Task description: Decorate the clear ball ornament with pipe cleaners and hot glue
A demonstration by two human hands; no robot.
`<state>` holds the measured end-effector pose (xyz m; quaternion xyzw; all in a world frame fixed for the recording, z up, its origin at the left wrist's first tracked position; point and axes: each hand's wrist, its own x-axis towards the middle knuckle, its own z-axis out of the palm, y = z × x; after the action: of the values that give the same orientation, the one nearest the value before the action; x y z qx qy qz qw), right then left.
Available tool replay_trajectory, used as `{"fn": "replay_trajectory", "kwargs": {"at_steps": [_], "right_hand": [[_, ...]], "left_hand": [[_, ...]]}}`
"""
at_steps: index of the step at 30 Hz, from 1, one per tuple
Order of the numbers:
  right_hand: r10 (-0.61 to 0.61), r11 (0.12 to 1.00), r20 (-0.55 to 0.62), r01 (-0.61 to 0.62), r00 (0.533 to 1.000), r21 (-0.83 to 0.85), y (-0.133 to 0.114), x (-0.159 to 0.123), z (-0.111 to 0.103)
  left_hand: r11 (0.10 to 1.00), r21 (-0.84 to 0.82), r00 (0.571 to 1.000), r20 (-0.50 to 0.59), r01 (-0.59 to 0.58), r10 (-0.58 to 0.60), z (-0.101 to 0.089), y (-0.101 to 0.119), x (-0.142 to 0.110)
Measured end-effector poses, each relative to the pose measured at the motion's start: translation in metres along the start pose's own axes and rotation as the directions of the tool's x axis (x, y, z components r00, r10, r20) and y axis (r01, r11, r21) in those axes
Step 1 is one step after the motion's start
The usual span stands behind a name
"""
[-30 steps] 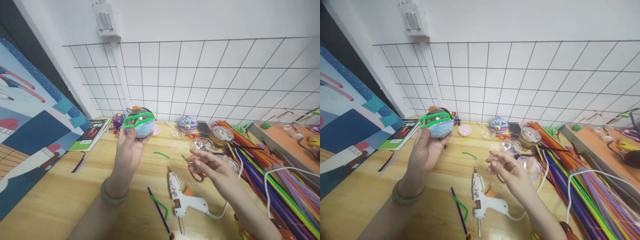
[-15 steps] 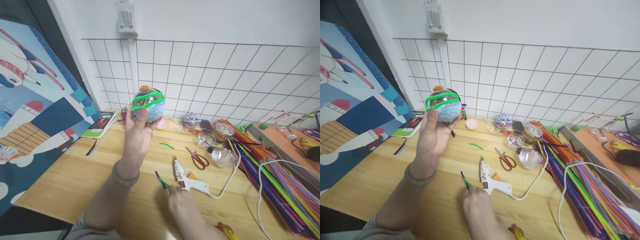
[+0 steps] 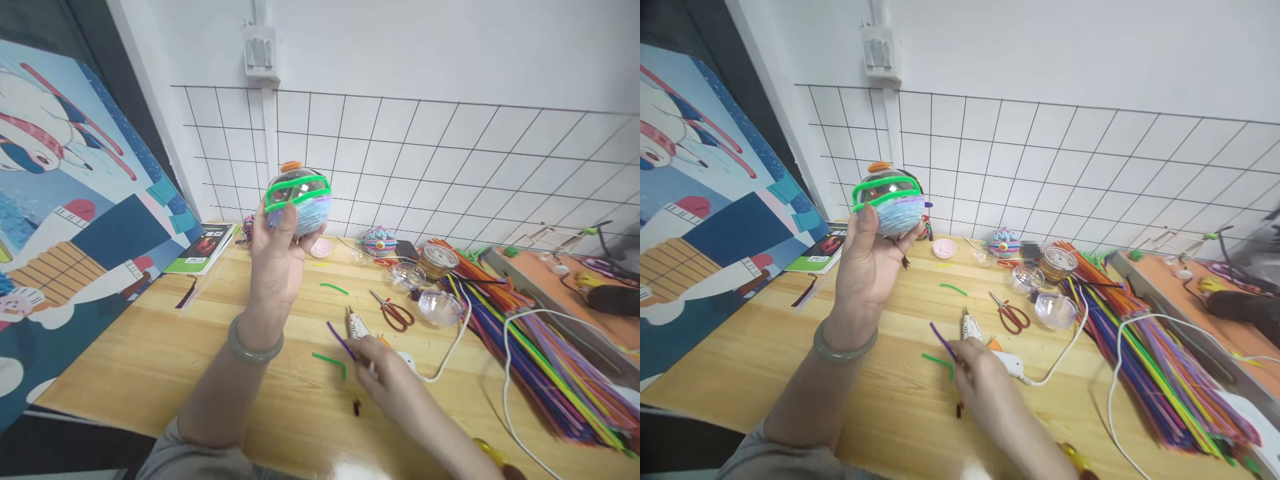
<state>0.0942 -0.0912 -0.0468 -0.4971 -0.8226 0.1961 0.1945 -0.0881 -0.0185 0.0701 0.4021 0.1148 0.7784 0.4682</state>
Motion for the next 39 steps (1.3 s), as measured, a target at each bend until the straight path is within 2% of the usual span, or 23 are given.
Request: {"fn": "replay_trajectory", "kwargs": {"at_steps": [2, 4, 6, 10, 13, 15, 17, 20, 23, 26, 30, 35, 39], "right_hand": [[0.025, 0.975, -0.043, -0.015, 0.999, 0.220, 0.008, -0.002, -0.024], [0.078, 0.907, -0.057, -0.047, 0.995, 0.419, 0.013, -0.004, -0.044], [0.129, 0.840, -0.083, -0.064, 0.988, 0.539, 0.013, -0.003, -0.062], [0.136, 0.809, -0.262, 0.046, 0.955, 0.586, 0.005, 0.002, -0.094], [0.087, 0.793, -0.459, 0.217, 0.884, 0.569, -0.003, 0.007, -0.113], [0.065, 0.799, -0.570, 0.299, 0.819, 0.521, -0.004, 0.009, -0.119], [0.034, 0.832, -0.648, 0.338, 0.761, 0.440, 0.001, 0.012, -0.121], [-0.116, 0.906, -0.691, 0.362, 0.714, 0.221, 0.017, 0.017, -0.119], [-0.357, 0.923, -0.622, 0.364, 0.697, -0.122, 0.034, 0.024, -0.118], [-0.509, 0.859, -0.525, 0.362, 0.682, -0.363, 0.043, 0.028, -0.119], [-0.593, 0.789, -0.461, 0.362, 0.660, -0.496, 0.043, 0.027, -0.123], [-0.642, 0.730, -0.478, 0.287, 0.599, -0.620, 0.040, 0.022, -0.126], [-0.666, 0.695, -0.444, 0.282, 0.600, -0.661, 0.038, 0.020, -0.126]], "left_hand": [[1.000, 0.008, 1.000, 0.004, 0.025, -0.025, 0.001, -0.004, -0.001], [0.998, 0.016, 0.998, 0.021, 0.056, -0.056, 0.003, -0.009, -0.002], [0.994, 0.033, 0.994, 0.038, 0.100, -0.101, 0.004, -0.014, -0.005], [0.984, 0.033, 0.982, 0.069, 0.172, -0.174, 0.006, -0.028, -0.009], [0.975, 0.042, 0.974, 0.046, 0.219, -0.221, 0.007, -0.040, -0.014], [0.966, 0.092, 0.969, 0.029, 0.242, -0.245, 0.008, -0.049, -0.016], [0.964, 0.159, 0.976, 0.013, 0.214, -0.219, 0.008, -0.058, -0.019], [0.962, 0.251, 0.989, 0.072, 0.110, -0.132, 0.010, -0.069, -0.024], [0.954, 0.290, 0.982, 0.147, 0.070, -0.117, 0.013, -0.075, -0.028], [0.951, 0.301, 0.972, 0.189, 0.075, -0.137, 0.017, -0.077, -0.031], [0.935, 0.323, 0.957, 0.194, 0.146, -0.216, 0.019, -0.080, -0.035], [0.914, 0.332, 0.934, 0.181, 0.236, -0.307, 0.017, -0.086, -0.041], [0.887, 0.359, 0.913, 0.172, 0.292, -0.371, 0.018, -0.089, -0.043]]}}
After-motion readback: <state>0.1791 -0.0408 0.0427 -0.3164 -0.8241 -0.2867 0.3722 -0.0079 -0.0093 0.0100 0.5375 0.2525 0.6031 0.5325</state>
